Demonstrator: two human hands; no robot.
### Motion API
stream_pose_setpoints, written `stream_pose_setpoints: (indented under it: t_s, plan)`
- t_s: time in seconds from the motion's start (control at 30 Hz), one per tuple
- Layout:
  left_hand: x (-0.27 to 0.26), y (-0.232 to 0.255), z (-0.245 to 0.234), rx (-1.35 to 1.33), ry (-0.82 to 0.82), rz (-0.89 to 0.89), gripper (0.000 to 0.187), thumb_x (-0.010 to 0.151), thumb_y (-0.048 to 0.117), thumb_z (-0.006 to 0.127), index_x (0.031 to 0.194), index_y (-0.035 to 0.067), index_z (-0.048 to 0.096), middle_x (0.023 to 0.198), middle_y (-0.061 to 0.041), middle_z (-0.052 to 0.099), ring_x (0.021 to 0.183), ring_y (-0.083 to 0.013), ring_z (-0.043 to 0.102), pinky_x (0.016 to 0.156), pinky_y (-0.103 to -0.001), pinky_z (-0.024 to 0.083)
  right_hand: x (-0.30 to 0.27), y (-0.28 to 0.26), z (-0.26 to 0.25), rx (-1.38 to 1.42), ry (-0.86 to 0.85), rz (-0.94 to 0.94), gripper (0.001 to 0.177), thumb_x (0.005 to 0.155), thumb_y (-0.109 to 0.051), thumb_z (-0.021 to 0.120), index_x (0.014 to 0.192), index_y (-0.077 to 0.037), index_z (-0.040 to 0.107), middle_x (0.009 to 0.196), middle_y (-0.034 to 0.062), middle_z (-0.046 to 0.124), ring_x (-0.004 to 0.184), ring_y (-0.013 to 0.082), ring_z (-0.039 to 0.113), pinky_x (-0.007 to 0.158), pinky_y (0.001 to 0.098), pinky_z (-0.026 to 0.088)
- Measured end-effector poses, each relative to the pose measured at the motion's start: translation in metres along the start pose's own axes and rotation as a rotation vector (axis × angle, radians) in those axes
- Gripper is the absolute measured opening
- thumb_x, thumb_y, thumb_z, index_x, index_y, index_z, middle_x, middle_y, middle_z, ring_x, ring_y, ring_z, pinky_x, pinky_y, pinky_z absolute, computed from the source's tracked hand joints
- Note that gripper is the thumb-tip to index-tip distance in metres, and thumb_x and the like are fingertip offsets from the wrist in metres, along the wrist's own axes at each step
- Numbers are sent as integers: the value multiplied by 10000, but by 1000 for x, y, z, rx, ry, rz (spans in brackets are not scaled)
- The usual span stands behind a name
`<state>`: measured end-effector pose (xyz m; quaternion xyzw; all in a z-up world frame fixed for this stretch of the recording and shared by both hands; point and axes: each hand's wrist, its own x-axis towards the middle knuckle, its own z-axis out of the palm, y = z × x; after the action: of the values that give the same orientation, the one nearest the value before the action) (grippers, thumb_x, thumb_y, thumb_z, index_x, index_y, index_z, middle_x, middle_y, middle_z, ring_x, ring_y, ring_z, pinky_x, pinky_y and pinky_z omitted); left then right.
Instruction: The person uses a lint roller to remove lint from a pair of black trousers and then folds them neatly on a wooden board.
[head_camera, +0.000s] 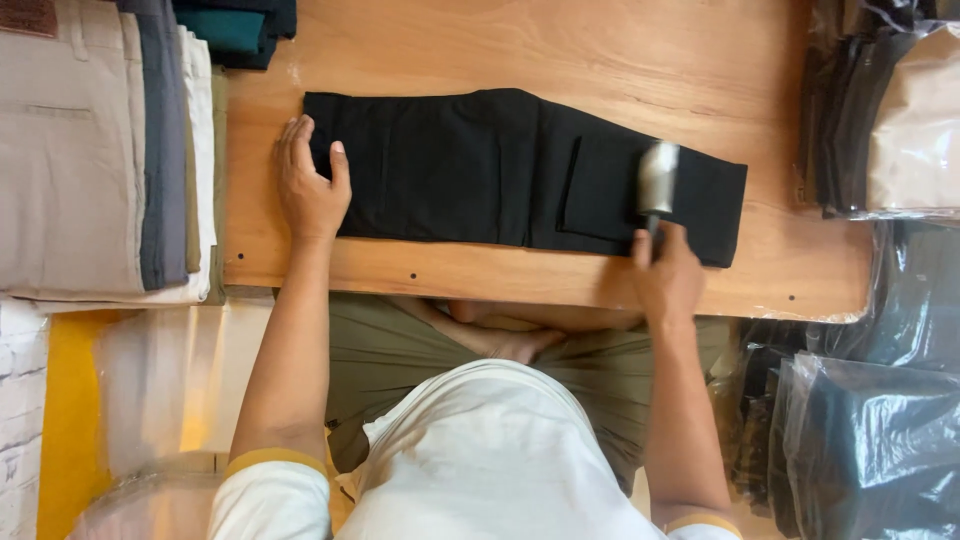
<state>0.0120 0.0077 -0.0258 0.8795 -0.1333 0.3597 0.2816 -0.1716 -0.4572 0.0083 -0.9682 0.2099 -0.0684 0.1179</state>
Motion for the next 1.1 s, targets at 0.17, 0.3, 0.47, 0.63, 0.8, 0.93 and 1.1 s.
stream_pose_setpoints:
  t_s: [0.17, 0.3, 0.47, 0.63, 0.8, 0.93, 1.1]
  plan:
    - [4, 9, -6, -11, -17, -15, 362, 994, 151, 719, 1254, -86, 634, 1253, -256, 664, 1209, -435, 620, 1063, -503, 441, 2, 60, 26, -40, 34, 213, 368, 1068, -436, 614, 1247, -118, 568, 834, 218, 734, 804, 467, 734, 720, 581, 543]
    - [3, 9, -3, -3, -23, -34, 358, 989, 139, 726, 1254, -87, 641, 1259, -249, 666, 1211, -434, 619, 1057, -507, 446, -17, -15, -13, 66, -8, 47, 277, 1043, -306, 638, 1225, -97, 630, 862, 225, 735, 820, 469, 724, 730, 585, 544]
    - [2, 11, -6, -13, -33, -14, 362, 980, 99, 727, 1267, -99, 630, 1260, -263, 656, 1207, -449, 613, 1053, -521, 448, -28, -50, -14, 100, -73, -238, 322, 1000, -388, 641, 1265, -207, 671, 1009, 104, 751, 923, 342, 742, 782, 486, 582]
    - [4, 13, -8, -8, -34, -47, 360, 966, 69, 725, 1268, -102, 625, 1259, -265, 652, 1212, -448, 608, 1048, -525, 452, -7, -2, -12, 90, -39, -74, 267, 1042, -348, 613, 1206, -152, 687, 911, 172, 736, 854, 423, 728, 740, 545, 566]
    - [5, 11, -6, 17, -33, -38, 379, 961, 86, 738, 1275, -98, 631, 1264, -258, 649, 1226, -440, 597, 1061, -524, 438, 15, 99, 16, -121, 59, 243, 357, 1091, -456, 545, 1210, -125, 599, 813, 215, 725, 805, 468, 735, 709, 571, 544]
    - [4, 12, -6, 40, -33, -46, 379, 951, 79, 730, 1277, -85, 626, 1278, -246, 634, 1254, -436, 572, 1071, -530, 415, 6, 62, 16, -15, 169, 208, 274, 1119, -316, 506, 1266, -87, 541, 885, 250, 723, 814, 484, 726, 715, 587, 541]
    - [6, 16, -8, 83, -30, -48, 360, 951, 92, 727, 1253, -79, 636, 1268, -238, 636, 1254, -437, 564, 1067, -537, 408, -2, -31, 12, 251, 130, 50, 339, 1018, -229, 650, 1283, -65, 519, 973, 177, 666, 894, 441, 704, 775, 548, 550]
